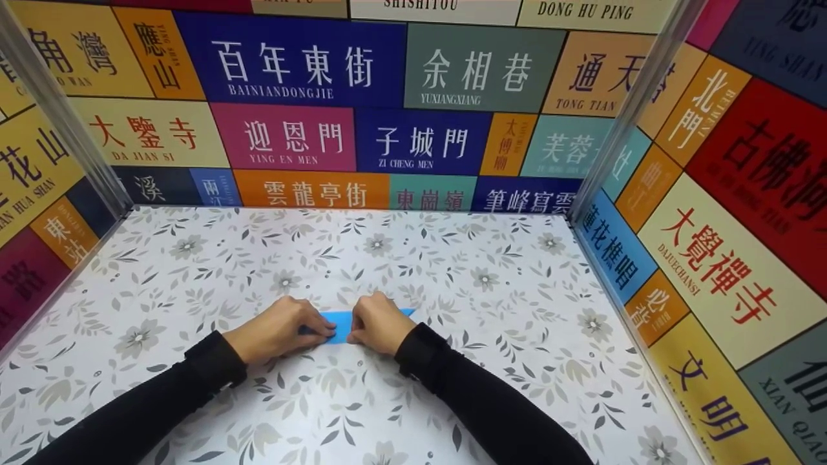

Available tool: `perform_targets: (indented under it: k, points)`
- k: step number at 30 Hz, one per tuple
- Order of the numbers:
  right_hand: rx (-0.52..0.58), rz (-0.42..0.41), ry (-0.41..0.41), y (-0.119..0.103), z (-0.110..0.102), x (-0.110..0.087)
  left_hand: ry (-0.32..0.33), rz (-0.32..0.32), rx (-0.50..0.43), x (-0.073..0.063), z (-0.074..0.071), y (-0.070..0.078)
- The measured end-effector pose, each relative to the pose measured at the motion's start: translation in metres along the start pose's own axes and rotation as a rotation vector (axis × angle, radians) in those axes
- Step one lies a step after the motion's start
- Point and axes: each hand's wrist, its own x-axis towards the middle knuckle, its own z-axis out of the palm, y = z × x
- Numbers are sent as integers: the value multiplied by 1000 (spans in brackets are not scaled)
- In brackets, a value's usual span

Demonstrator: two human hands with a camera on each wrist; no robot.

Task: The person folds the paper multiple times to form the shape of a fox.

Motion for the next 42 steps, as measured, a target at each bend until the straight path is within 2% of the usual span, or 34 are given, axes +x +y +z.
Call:
perform_targets:
  k: [8, 12, 13, 16, 19, 20, 25, 42]
  points:
    - [15, -13, 26, 1, 1, -1, -2, -5, -11, 0, -1, 0]
    - [38, -63, 51, 4, 1, -3, 2, -7, -14, -1, -1, 0]
    - [38, -97, 62, 15, 7, -2, 2, -7, -14, -1, -1, 0]
    - [32, -114, 69, 15, 7, -2, 4, -14, -17, -1, 0, 0]
    - [19, -82, 42, 15, 7, -2, 3, -22, -16, -1, -1, 1]
    - [14, -47, 26, 5, 1, -4, 4, -23, -17, -1, -1, 1]
    - [-30, 3, -3, 5, -3, -6, 9, -9, -18, -2, 0, 0]
    - [-20, 57, 4, 17, -17, -25, 1, -55, -35, -1, 0, 2]
